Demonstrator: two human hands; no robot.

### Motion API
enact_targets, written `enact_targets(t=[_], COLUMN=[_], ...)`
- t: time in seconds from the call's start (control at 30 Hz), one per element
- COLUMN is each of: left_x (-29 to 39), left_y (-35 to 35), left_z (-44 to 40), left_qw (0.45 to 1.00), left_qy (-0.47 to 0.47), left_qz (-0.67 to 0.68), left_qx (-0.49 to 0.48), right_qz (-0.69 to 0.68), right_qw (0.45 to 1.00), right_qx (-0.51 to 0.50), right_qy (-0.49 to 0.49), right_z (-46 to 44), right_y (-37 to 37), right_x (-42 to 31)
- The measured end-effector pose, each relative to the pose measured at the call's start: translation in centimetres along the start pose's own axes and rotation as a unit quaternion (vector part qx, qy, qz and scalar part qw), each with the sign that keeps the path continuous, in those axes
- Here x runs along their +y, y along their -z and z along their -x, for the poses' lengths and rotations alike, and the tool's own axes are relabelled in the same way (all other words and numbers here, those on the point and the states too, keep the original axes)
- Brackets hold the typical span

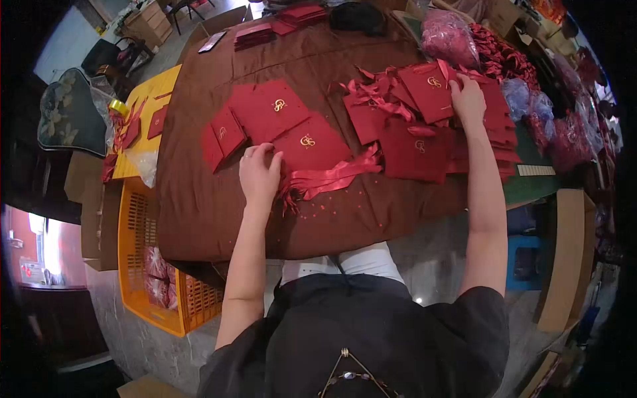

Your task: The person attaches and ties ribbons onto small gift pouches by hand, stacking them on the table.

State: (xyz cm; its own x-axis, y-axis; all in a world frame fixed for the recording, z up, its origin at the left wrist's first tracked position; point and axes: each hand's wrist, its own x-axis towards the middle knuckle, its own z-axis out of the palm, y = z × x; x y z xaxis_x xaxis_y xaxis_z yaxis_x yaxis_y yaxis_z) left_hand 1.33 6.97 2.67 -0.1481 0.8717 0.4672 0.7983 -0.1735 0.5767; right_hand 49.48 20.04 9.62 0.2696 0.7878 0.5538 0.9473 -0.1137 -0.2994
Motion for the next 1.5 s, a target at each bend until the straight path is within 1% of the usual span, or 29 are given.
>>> enact_targets(t=[0.03,0.1,0.17,0.2,0.27,0.33,0.37,0.4,0.47,0.57,0.67,0.77,0.83,0.87,0.93,0.97,1.0,1.07,1.1,1.17,1.2,1.23,1.3,1.33,1.37,1.4,1.43,1.47,1.5], left_x=[-0.1,0.4,1.4,2.2,2.2,4.6,3.9,3.2,1.6,-0.1,-2.5,-2.7,-3.0,-3.2,-3.1,-3.5,-3.8,-4.3,-5.2,-5.1,-5.2,-5.2,-5.5,-5.5,-5.7,-5.6,-5.1,-4.6,-3.9], left_y=[0.0,-0.5,-1.3,-1.5,-3.1,-2.4,-3.1,-3.5,-3.4,-0.8,2.5,6.5,7.9,8.2,8.3,7.7,6.9,5.0,3.6,2.2,1.8,1.4,1.8,2.1,2.5,3.1,4.1,5.1,6.4], left_z=[0.4,1.5,2.0,2.1,2.5,2.9,3.5,3.8,4.1,5.0,6.5,7.7,8.2,8.0,7.0,6.1,5.1,2.9,2.1,1.0,0.3,0.0,-0.4,-0.5,-0.6,-0.7,-1.2,-1.5,-1.7], left_qw=[0.999,0.997,0.994,0.988,0.974,0.95,0.942,0.942,0.939,0.94,0.946,0.944,0.947,0.956,0.975,0.982,0.986,0.987,0.983,0.979,0.971,0.973,0.978,0.983,0.989,0.989,0.993,0.993,0.995], left_qy=[-0.015,-0.047,-0.102,-0.137,-0.198,-0.247,-0.231,-0.231,-0.187,-0.176,-0.17,-0.14,-0.142,-0.151,-0.158,-0.144,-0.129,-0.111,-0.1,-0.045,-0.017,-0.026,-0.008,0.007,-0.013,-0.012,0.028,0.067,0.066], left_qz=[-0.035,-0.048,-0.026,-0.032,-0.04,-0.081,-0.128,-0.128,-0.132,-0.129,-0.11,-0.121,-0.114,-0.073,-0.02,-0.048,-0.074,-0.118,-0.151,-0.185,-0.211,-0.212,-0.188,-0.162,-0.14,-0.141,-0.1,-0.058,-0.054], left_qx=[-0.014,-0.023,-0.036,-0.055,-0.106,-0.175,-0.207,-0.206,-0.257,-0.263,-0.254,-0.274,-0.266,-0.239,-0.152,-0.111,-0.068,-0.019,-0.004,-0.068,-0.108,-0.09,-0.087,-0.086,-0.049,-0.046,-0.061,-0.075,-0.056], right_qz=[0.066,0.062,0.064,-0.026,-0.122,-0.244,-0.259,-0.249,-0.216,-0.213,-0.264,-0.322,-0.336,-0.348,-0.343,-0.338,-0.301,-0.127,-0.082,-0.014,-0.018,-0.02,-0.134,-0.181,-0.241,-0.3,-0.399,-0.534,-0.657], right_qw=[0.998,0.998,0.974,0.963,0.951,0.936,0.928,0.923,0.917,0.923,0.896,0.839,0.84,0.84,0.893,0.913,0.936,0.976,0.978,0.979,0.973,0.973,0.964,0.962,0.955,0.943,0.904,0.833,0.742], right_qx=[0.004,0.013,0.194,0.228,0.176,0.013,-0.089,-0.185,-0.249,-0.236,-0.245,-0.288,-0.268,-0.246,-0.172,-0.135,-0.16,-0.164,-0.186,-0.192,-0.219,-0.217,-0.228,-0.2,-0.173,-0.145,-0.156,-0.145,-0.132], right_qy=[0.021,0.021,0.095,0.14,0.223,0.252,0.251,0.228,0.222,0.215,0.26,0.33,0.332,0.336,0.233,0.183,0.084,0.075,0.042,0.06,0.068,0.072,0.041,0.036,0.021,0.005,0.004,-0.002,-0.009], right_z=[0.2,1.4,2.6,4.5,8.6,13.9,16.6,18.9,21.8,24.7,26.6,27.5,27.5,27.3,26.6,26.0,24.9,22.7,21.8,21.0,20.4,19.9,19.6,19.0,18.1,17.0,15.3,13.7,12.4], right_y=[0.0,0.0,0.3,3.0,4.9,4.1,3.5,2.8,1.1,-1.8,-2.4,-0.5,0.2,0.5,0.1,-0.8,-0.6,-2.3,-3.0,-5.2,-5.9,-6.5,-7.1,-6.1,-5.1,-4.1,-3.7,-3.5,-2.4], right_x=[-0.3,-0.6,-0.8,-3.9,-8.2,-11.5,-12.7,-13.7,-14.8,-16.0,-17.9,-19.3,-19.2,-19.1,-18.4,-18.0,-18.2,-18.2,-18.8,-19.3,-19.5,-19.5,-19.6,-20.4,-21.1,-22.0,-22.5,-23.2,-24.2])
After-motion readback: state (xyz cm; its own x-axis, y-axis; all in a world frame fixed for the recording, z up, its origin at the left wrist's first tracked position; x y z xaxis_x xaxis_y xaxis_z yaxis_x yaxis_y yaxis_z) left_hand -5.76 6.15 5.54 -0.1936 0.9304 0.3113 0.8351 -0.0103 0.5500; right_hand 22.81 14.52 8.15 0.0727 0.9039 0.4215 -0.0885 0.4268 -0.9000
